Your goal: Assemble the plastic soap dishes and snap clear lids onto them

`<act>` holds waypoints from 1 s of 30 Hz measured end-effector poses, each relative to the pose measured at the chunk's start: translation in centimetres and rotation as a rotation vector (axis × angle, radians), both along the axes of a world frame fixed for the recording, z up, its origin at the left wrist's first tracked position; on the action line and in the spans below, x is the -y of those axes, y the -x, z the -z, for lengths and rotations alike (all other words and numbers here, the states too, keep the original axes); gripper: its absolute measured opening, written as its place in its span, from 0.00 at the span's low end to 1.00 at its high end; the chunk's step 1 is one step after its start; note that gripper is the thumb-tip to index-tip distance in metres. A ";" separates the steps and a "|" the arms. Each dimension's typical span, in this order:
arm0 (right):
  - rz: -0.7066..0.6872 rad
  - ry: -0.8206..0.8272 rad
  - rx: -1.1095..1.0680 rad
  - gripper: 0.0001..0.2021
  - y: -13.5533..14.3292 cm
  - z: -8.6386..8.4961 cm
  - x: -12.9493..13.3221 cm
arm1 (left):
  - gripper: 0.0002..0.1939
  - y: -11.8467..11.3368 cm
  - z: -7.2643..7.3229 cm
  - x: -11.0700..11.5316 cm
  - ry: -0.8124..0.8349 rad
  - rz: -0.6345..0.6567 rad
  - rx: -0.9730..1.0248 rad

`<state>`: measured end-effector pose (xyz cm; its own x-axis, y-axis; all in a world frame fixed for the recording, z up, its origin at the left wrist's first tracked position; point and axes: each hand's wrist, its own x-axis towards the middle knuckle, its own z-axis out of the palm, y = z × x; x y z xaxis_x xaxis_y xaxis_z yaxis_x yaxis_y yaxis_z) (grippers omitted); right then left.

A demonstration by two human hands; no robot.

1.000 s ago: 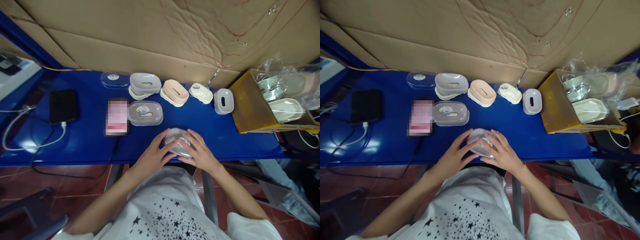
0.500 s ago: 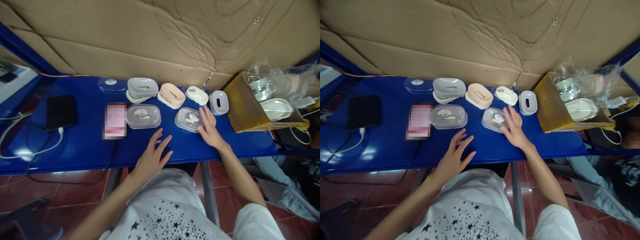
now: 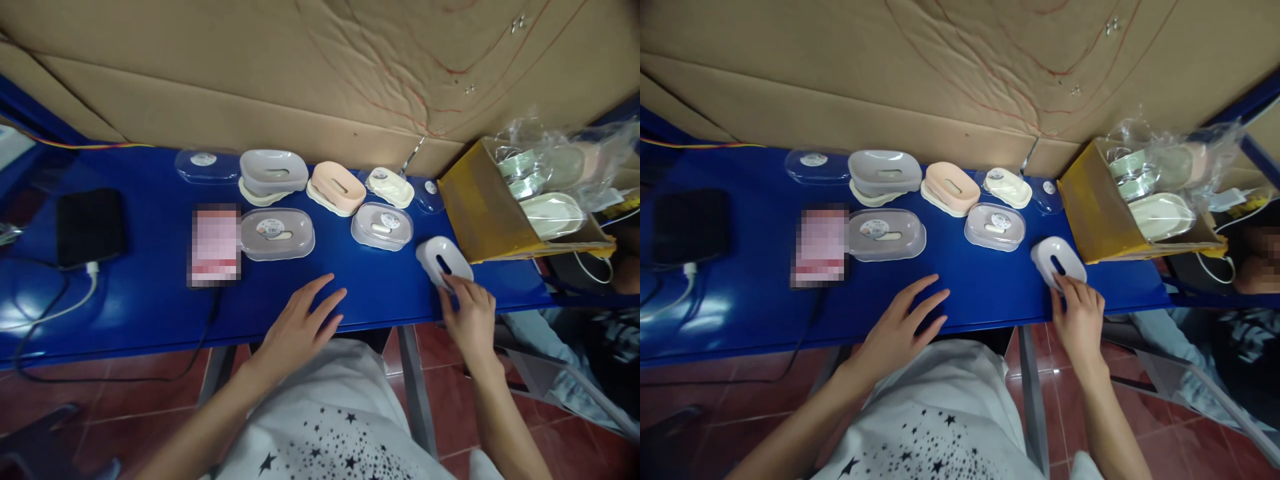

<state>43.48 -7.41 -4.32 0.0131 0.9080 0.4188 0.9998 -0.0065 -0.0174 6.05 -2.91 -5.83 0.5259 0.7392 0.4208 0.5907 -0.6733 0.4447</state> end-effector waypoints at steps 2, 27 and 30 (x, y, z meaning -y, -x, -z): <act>-0.161 0.076 -0.082 0.16 1.6 -0.5 2.5 | 0.23 0.1 -0.3 0.1 -0.015 0.053 0.010; -0.347 0.116 -0.418 0.20 -2.5 -3.7 -18.5 | 0.17 3.2 -0.8 -0.3 0.124 0.089 0.017; -0.287 0.083 -0.595 0.18 -2.4 -5.6 -14.3 | 0.17 3.2 -1.2 -0.8 0.181 0.132 0.013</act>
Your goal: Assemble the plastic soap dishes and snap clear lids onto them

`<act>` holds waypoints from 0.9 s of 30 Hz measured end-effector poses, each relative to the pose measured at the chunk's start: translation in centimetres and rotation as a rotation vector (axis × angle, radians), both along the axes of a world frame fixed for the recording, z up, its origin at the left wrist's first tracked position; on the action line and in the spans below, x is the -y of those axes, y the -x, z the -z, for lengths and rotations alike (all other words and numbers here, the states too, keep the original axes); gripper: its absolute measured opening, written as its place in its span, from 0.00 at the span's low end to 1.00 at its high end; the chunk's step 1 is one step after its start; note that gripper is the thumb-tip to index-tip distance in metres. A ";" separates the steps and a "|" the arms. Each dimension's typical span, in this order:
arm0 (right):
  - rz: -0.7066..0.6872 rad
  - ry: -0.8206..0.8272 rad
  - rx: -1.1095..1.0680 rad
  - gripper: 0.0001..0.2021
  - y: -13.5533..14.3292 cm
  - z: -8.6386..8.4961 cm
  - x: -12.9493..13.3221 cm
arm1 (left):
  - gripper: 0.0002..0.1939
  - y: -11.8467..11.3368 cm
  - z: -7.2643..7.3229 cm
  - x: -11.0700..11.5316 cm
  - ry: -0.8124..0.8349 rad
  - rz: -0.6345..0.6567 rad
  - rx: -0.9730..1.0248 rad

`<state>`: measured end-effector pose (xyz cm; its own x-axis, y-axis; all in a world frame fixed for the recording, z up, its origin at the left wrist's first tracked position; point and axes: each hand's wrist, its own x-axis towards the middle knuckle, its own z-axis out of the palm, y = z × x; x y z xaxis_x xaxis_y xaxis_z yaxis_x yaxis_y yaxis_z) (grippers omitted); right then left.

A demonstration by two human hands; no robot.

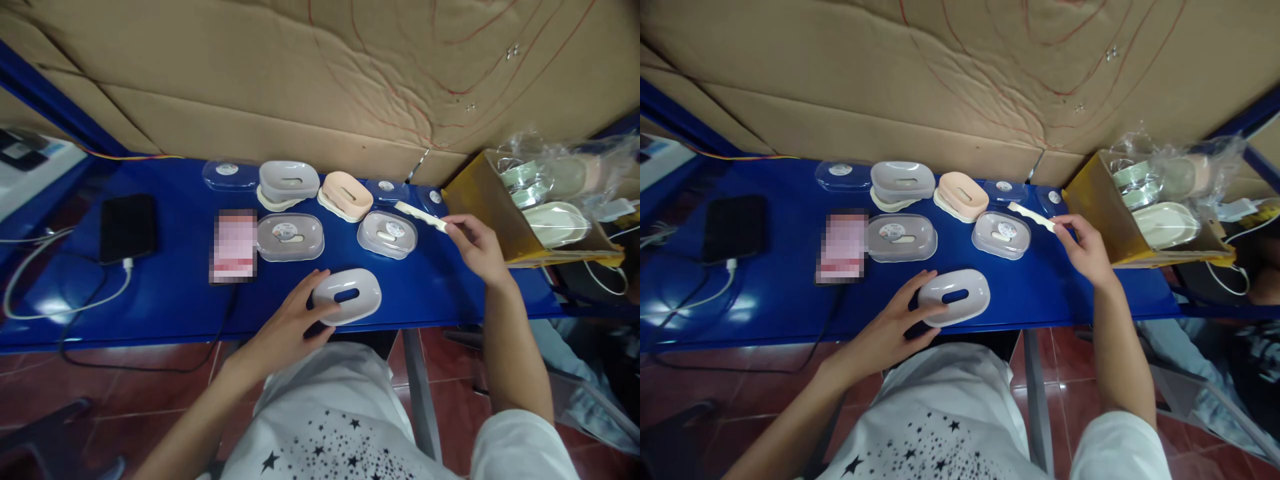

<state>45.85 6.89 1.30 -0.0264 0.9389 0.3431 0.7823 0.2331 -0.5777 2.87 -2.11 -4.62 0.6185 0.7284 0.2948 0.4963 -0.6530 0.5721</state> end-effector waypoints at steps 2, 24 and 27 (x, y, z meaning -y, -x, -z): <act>-0.029 -0.016 -0.012 0.15 1.2 -0.7 3.1 | 0.18 0.0 0.0 -0.4 -0.001 0.009 -0.012; -0.324 -0.204 0.012 0.27 10.6 6.3 12.5 | 0.15 -2.1 0.3 0.5 -0.052 -0.130 0.123; -0.387 -0.157 0.137 0.31 10.5 6.3 12.2 | 0.14 -2.7 0.1 0.0 -0.023 -0.055 0.056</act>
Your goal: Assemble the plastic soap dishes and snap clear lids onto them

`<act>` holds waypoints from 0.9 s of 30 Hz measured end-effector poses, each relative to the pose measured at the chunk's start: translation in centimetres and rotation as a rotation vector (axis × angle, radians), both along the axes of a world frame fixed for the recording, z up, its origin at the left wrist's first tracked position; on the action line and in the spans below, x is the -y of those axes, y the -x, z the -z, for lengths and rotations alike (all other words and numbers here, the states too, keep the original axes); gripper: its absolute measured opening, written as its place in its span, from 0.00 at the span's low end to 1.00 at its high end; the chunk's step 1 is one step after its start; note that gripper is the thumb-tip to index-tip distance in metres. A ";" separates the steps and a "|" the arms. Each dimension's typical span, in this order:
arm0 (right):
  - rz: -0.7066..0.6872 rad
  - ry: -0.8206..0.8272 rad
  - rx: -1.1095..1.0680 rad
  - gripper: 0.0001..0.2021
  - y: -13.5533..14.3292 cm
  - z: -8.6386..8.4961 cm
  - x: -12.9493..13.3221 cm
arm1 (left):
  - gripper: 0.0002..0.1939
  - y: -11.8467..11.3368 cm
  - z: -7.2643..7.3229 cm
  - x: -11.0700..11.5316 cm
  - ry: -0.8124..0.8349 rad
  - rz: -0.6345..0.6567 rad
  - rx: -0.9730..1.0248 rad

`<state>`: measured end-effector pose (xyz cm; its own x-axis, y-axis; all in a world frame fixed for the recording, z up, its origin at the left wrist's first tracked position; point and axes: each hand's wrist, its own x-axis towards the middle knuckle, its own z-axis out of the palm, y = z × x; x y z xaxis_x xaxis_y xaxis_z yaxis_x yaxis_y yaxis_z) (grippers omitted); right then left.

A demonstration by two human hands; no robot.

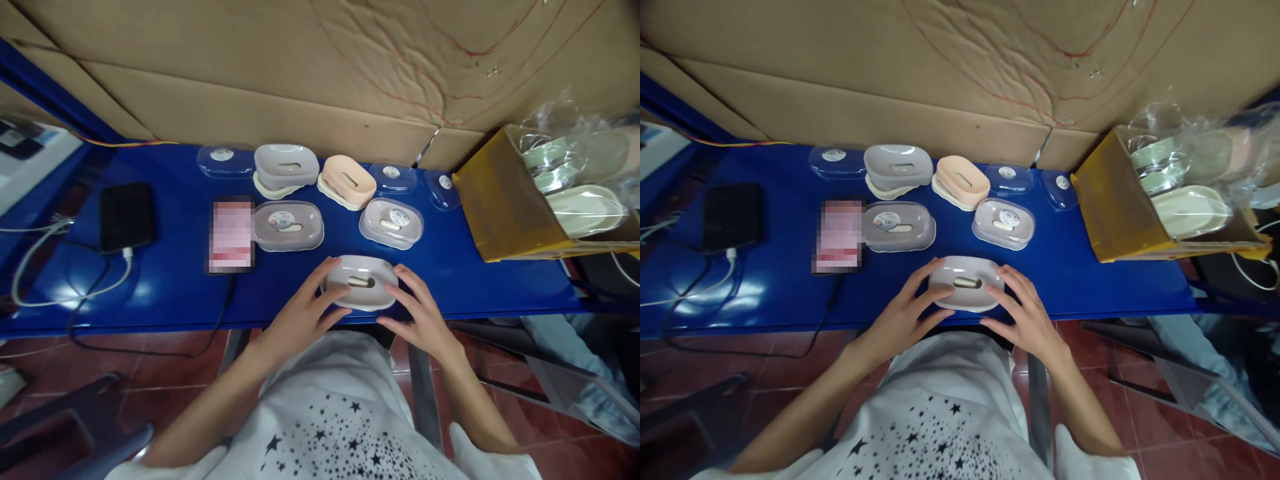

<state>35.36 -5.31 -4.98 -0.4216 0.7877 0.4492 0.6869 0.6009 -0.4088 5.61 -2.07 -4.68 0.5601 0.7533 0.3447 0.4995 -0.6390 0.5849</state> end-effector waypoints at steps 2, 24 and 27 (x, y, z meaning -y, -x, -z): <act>-0.027 -0.006 0.092 0.30 0.2 0.1 0.1 | 0.14 -0.1 -0.3 -0.5 0.022 0.038 -0.031; 0.421 -0.022 0.167 0.26 -9.1 -2.2 -12.4 | 0.21 3.9 1.5 -0.2 -0.113 -0.096 -0.038; 0.482 0.045 0.252 0.33 -11.5 -0.5 -15.6 | 0.21 3.7 1.7 -0.1 -0.109 -0.125 -0.025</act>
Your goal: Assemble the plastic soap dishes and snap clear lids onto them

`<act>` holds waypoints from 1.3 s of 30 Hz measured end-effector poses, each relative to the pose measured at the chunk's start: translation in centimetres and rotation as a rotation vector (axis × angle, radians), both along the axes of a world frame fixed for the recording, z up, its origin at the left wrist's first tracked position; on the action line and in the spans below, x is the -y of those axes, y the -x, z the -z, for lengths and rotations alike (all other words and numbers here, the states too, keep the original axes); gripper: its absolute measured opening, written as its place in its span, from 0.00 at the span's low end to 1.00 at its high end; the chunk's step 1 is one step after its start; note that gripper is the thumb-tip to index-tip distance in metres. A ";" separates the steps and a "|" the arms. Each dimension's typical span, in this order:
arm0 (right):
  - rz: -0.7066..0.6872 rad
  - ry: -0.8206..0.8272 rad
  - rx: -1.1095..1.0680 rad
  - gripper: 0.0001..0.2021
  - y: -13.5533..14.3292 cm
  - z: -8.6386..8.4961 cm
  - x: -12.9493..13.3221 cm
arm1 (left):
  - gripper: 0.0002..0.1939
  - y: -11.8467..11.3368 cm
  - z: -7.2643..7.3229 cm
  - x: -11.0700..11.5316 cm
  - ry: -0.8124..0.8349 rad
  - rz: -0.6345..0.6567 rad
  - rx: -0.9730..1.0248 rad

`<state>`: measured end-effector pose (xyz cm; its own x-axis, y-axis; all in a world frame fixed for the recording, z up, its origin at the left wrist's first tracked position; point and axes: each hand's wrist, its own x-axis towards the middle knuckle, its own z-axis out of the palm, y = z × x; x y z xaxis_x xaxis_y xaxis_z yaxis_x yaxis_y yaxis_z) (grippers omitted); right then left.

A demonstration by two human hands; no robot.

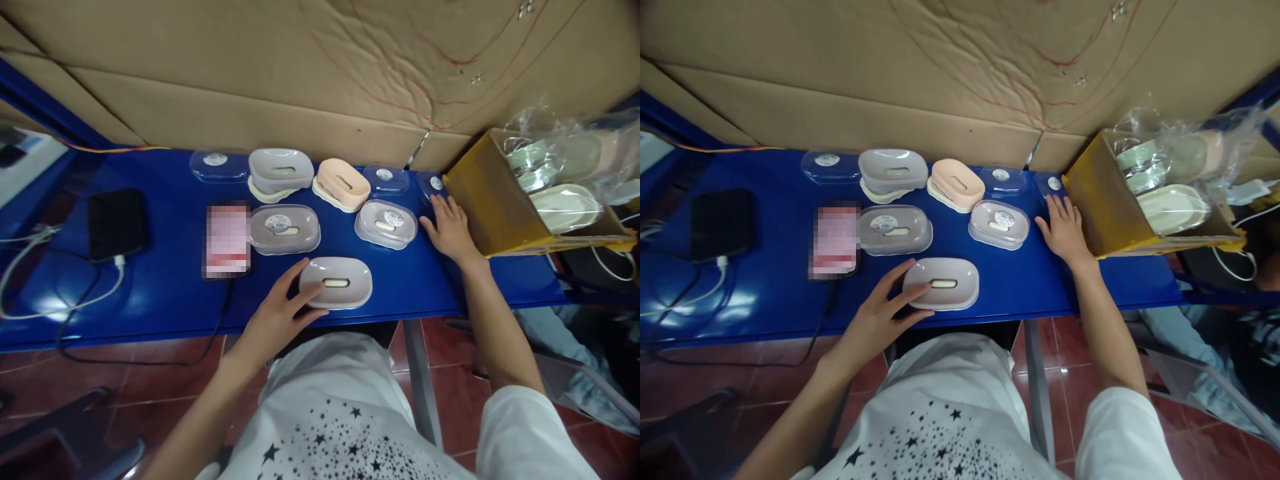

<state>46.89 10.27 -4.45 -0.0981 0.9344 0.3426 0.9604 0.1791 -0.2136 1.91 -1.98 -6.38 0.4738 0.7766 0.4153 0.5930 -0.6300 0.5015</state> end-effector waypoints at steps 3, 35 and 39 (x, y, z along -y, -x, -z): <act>0.069 -0.004 0.042 0.37 0.1 1.5 1.5 | 0.22 -0.2 -0.1 0.3 0.029 -0.035 -0.001; -0.700 0.000 -0.215 0.28 15.8 0.5 14.5 | 0.36 0.6 -0.2 0.1 0.182 0.100 0.069; -0.689 0.025 -0.243 0.28 15.8 0.8 14.8 | 0.32 0.8 -0.3 0.1 0.149 0.113 0.133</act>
